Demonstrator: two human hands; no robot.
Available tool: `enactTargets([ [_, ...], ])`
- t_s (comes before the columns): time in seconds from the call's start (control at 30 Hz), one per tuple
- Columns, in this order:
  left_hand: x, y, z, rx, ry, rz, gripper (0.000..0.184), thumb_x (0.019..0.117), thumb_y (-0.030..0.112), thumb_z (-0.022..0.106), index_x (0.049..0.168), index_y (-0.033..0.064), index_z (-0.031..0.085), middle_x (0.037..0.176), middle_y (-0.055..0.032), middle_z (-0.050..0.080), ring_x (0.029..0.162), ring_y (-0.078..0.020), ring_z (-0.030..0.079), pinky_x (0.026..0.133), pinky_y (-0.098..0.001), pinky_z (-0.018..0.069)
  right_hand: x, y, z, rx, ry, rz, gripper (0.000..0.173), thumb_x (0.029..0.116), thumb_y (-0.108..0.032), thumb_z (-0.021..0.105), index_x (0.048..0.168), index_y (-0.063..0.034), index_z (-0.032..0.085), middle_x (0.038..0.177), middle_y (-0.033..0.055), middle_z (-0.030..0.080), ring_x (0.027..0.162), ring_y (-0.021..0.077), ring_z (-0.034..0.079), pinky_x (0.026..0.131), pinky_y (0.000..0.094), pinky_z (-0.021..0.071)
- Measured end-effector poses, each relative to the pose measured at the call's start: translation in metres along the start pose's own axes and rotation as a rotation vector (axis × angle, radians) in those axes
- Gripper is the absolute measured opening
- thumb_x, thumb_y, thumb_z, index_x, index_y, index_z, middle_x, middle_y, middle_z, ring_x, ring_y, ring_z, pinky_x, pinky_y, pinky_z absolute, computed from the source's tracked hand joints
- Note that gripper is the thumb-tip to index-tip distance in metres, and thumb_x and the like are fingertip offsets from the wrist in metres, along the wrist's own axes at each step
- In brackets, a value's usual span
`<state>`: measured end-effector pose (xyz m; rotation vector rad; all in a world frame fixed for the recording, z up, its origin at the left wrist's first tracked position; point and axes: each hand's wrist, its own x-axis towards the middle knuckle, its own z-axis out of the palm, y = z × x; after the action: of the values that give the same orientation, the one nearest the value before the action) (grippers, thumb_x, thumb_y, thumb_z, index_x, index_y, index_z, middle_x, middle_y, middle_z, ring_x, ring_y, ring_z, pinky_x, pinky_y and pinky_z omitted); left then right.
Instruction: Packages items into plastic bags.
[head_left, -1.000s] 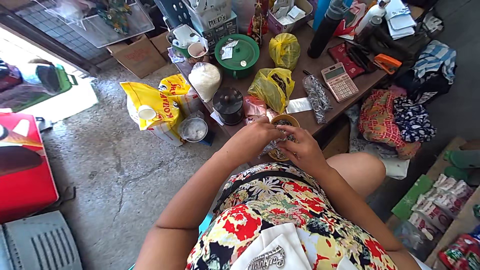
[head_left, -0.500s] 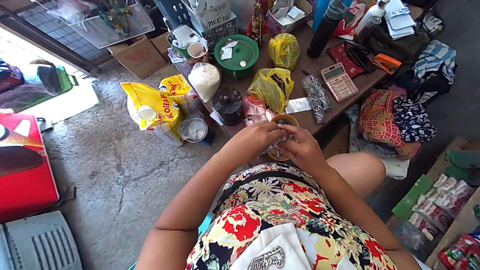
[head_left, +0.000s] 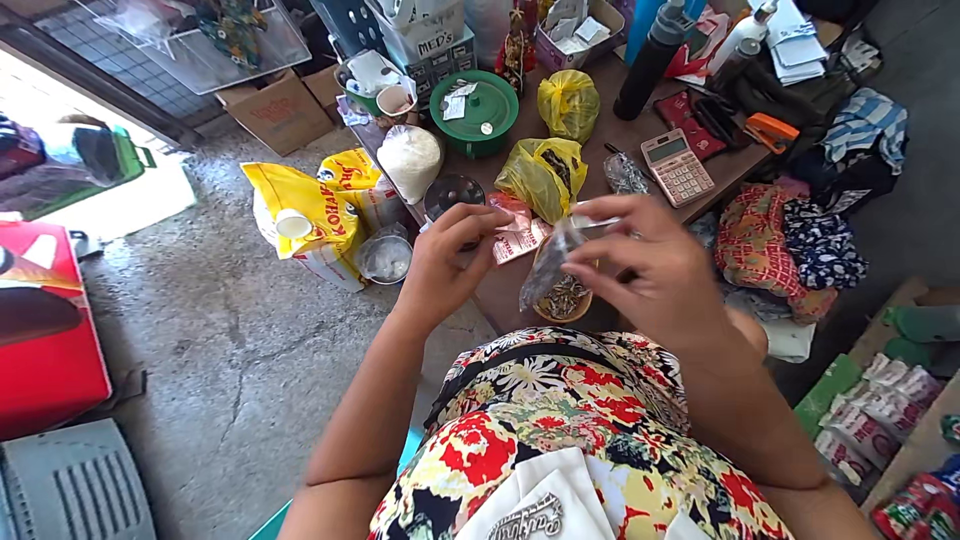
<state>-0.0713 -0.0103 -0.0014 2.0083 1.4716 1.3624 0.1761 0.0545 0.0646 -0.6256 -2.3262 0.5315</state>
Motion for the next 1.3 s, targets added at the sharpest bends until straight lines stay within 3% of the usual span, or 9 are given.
enactTargets([
  [0.13, -0.005, -0.002, 0.012, -0.212, 0.077, -0.079, 0.023, 0.1015, 0.007, 0.055, 0.116, -0.0037, 0.069, 0.116, -0.0123, 0.068, 0.103, -0.0124, 0.067, 0.09, -0.028, 0.0571, 0.012, -0.003, -0.006, -0.147, 0.03, -0.121, 0.015, 0.0946, -0.022, 0.072, 0.087, -0.0103, 0.076, 0.131, 0.012, 0.067, 0.13, 0.0326, 0.056, 0.106, 0.0519, 0.0435],
  [0.27, -0.005, 0.007, 0.041, -0.342, -0.129, -0.069, 0.065, 0.094, 0.057, 0.065, 0.12, -0.0019, 0.067, 0.123, -0.0086, 0.065, 0.115, -0.0114, 0.063, 0.097, -0.0312, 0.0553, 0.019, -0.003, -0.016, -0.096, -0.056, -0.102, 0.019, 0.0965, -0.024, 0.069, 0.088, -0.0083, 0.076, 0.128, 0.0098, 0.069, 0.125, 0.0279, 0.06, 0.104, 0.0482, 0.0452],
  [0.33, -0.005, 0.013, 0.056, -0.305, -0.177, -0.053, 0.068, 0.0799, 0.049, 0.082, 0.121, -0.0034, 0.067, 0.123, -0.0123, 0.067, 0.117, -0.0145, 0.063, 0.1, -0.0336, 0.0533, 0.024, -0.006, -0.022, -0.089, -0.071, -0.097, 0.019, 0.0966, -0.023, 0.068, 0.087, -0.0072, 0.072, 0.126, 0.0113, 0.069, 0.119, 0.0256, 0.063, 0.098, 0.0437, 0.0494],
  [0.43, 0.001, 0.013, 0.067, -0.314, -0.209, -0.034, 0.037, 0.0835, 0.013, 0.082, 0.113, -0.0044, 0.068, 0.107, -0.0115, 0.069, 0.102, -0.0114, 0.067, 0.093, -0.0291, 0.0558, 0.029, -0.001, -0.025, -0.062, -0.076, -0.107, 0.021, 0.0949, -0.025, 0.071, 0.085, -0.0061, 0.069, 0.127, 0.0127, 0.069, 0.118, 0.0251, 0.064, 0.095, 0.0422, 0.0511],
  [0.53, 0.006, 0.007, 0.065, -0.527, -0.372, -0.091, 0.025, 0.089, 0.005, 0.076, 0.11, -0.0035, 0.066, 0.097, -0.0043, 0.072, 0.091, -0.0031, 0.069, 0.085, -0.023, 0.0586, 0.032, 0.017, -0.032, 0.095, -0.187, -0.13, 0.032, 0.0931, -0.037, 0.073, 0.089, -0.0057, 0.07, 0.133, 0.0131, 0.064, 0.123, 0.0204, 0.06, 0.1, 0.0364, 0.0524],
  [0.7, 0.004, -0.001, 0.068, -0.733, -0.559, -0.133, 0.044, 0.0922, 0.009, 0.073, 0.13, -0.0057, 0.056, 0.115, -0.0046, 0.07, 0.108, -0.0032, 0.066, 0.098, -0.0256, 0.0557, 0.032, 0.031, -0.04, 0.151, -0.278, -0.126, 0.02, 0.096, -0.024, 0.069, 0.087, -0.0057, 0.071, 0.094, 0.0027, 0.068, 0.085, 0.0042, 0.064, 0.074, 0.0177, 0.0556],
  [0.93, 0.003, -0.003, 0.066, -0.698, -0.31, -0.216, 0.112, 0.0837, 0.076, 0.063, 0.159, 0.0012, 0.028, 0.154, -0.0095, 0.049, 0.137, -0.0176, 0.051, 0.112, -0.0372, 0.045, 0.042, 0.01, -0.086, 0.017, -0.081, -0.12, 0.024, 0.0985, -0.025, 0.069, 0.09, -0.0023, 0.069, 0.094, 0.0044, 0.066, 0.081, 0.0039, 0.061, 0.072, 0.0191, 0.0537],
  [1.13, 0.0, -0.008, 0.053, -0.708, -0.187, -0.37, 0.092, 0.0907, 0.05, 0.069, 0.161, 0.0096, 0.027, 0.159, -0.0059, 0.043, 0.139, -0.0173, 0.05, 0.111, -0.0349, 0.047, 0.049, 0.032, -0.073, -0.187, -0.228, -0.005, 0.019, 0.097, -0.015, 0.07, 0.09, 0.0025, 0.067, 0.093, 0.0162, 0.064, 0.077, 0.0229, 0.064, 0.07, 0.0374, 0.0565],
  [1.3, -0.002, -0.007, 0.055, -0.694, -0.159, -0.38, 0.079, 0.0915, 0.05, 0.068, 0.153, 0.0077, 0.042, 0.153, -0.0062, 0.05, 0.133, -0.0166, 0.055, 0.106, -0.0341, 0.0502, 0.045, 0.012, -0.109, -0.213, 0.016, -0.068, 0.027, 0.0997, -0.026, 0.067, 0.096, 0.0002, 0.068, 0.099, 0.0111, 0.066, 0.085, 0.0109, 0.063, 0.076, 0.0257, 0.0547],
])
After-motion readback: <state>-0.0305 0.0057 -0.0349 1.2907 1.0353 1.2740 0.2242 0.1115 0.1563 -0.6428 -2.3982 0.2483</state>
